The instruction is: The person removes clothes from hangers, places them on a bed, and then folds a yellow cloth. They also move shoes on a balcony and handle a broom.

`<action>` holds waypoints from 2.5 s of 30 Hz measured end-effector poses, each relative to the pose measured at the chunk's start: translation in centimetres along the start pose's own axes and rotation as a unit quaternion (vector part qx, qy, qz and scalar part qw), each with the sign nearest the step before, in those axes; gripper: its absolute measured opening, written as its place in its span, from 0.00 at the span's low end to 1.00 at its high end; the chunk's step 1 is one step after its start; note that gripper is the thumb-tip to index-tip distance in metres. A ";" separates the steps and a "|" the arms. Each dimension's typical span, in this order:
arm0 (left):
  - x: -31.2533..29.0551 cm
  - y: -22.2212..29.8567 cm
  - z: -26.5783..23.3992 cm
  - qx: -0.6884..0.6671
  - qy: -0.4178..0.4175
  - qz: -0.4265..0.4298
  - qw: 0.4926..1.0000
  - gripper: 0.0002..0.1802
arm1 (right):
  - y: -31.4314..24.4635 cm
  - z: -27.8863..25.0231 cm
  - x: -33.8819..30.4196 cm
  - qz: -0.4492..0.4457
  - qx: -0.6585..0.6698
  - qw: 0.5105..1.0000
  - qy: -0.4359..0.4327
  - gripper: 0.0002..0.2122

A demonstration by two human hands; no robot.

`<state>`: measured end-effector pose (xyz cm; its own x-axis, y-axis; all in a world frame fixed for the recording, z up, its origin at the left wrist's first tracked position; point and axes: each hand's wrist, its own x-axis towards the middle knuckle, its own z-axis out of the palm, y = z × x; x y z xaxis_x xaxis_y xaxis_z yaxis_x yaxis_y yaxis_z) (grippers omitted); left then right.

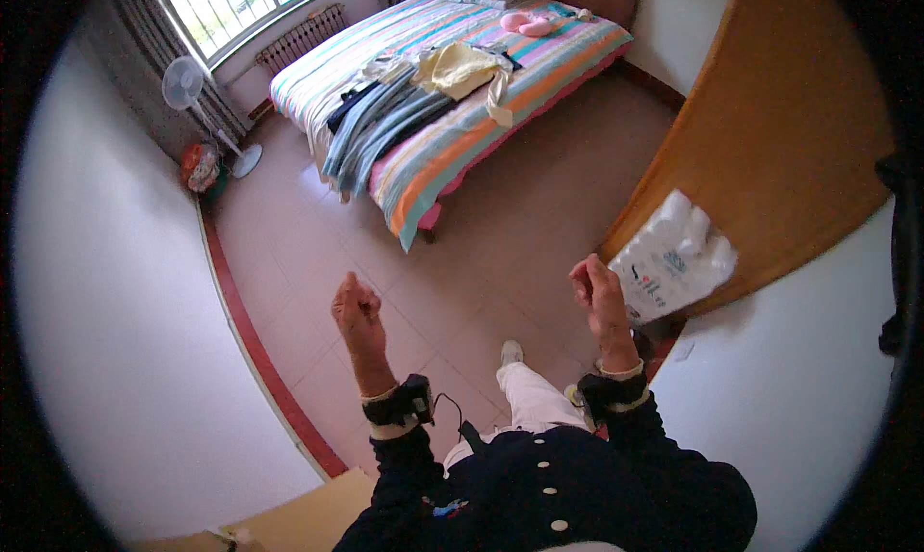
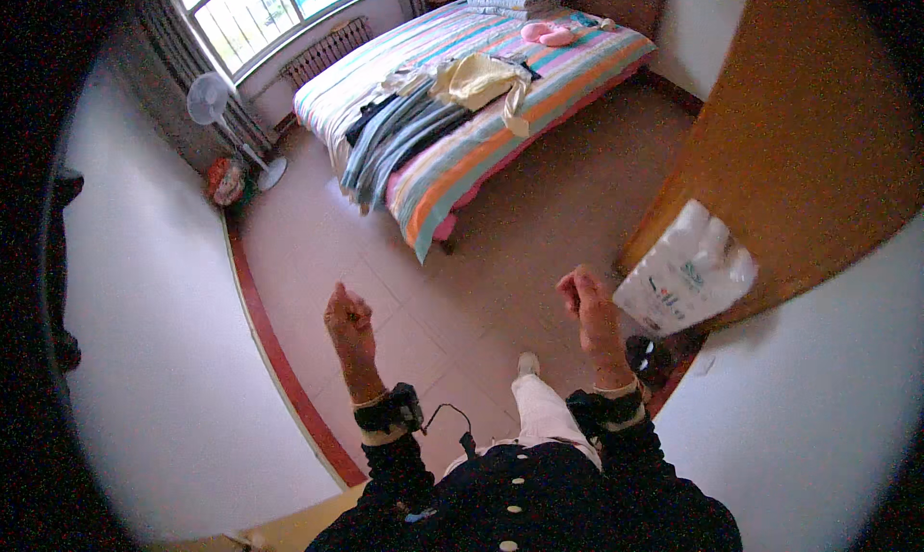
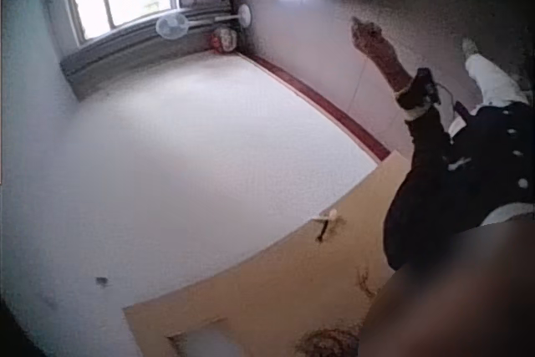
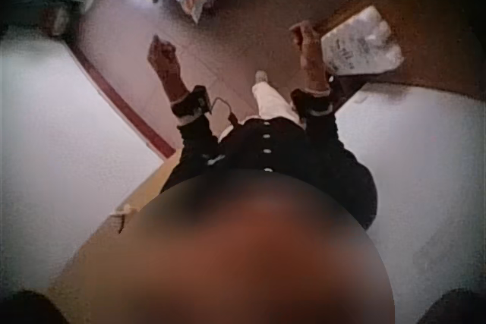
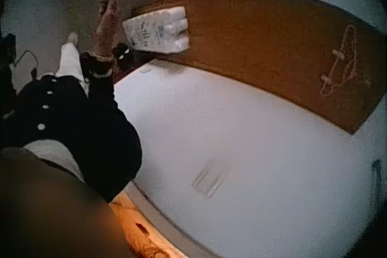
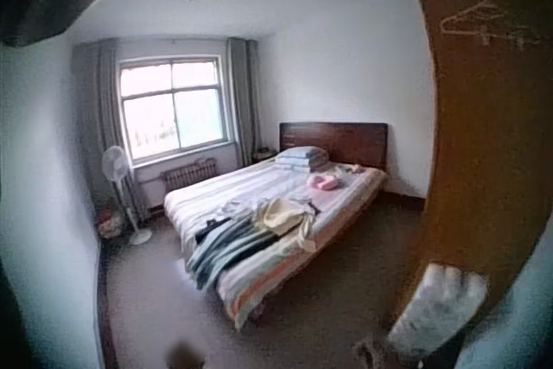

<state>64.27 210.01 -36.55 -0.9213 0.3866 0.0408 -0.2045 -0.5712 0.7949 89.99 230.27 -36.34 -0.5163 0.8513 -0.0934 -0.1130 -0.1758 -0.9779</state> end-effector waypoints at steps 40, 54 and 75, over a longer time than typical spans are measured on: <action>93.5 -64.7 34.4 0.304 0.130 -0.332 0.883 0.23 | 25.2 3.4 133.4 0.172 -0.294 0.909 -0.240 0.16; 97.4 -72.3 31.3 0.573 0.227 -0.102 0.781 0.22 | 31.6 2.3 136.2 -0.019 -0.583 0.811 -0.041 0.12; 102.3 -68.5 35.7 0.182 0.089 -0.225 0.953 0.17 | 26.9 1.7 138.7 0.073 -0.328 0.937 -0.101 0.18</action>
<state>-4.22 314.51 -65.25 -0.8155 0.3859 -0.4313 -0.4936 -0.0746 0.8665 13.88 342.76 -75.28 -0.6433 0.7195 -0.2617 0.4820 0.1151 -0.8686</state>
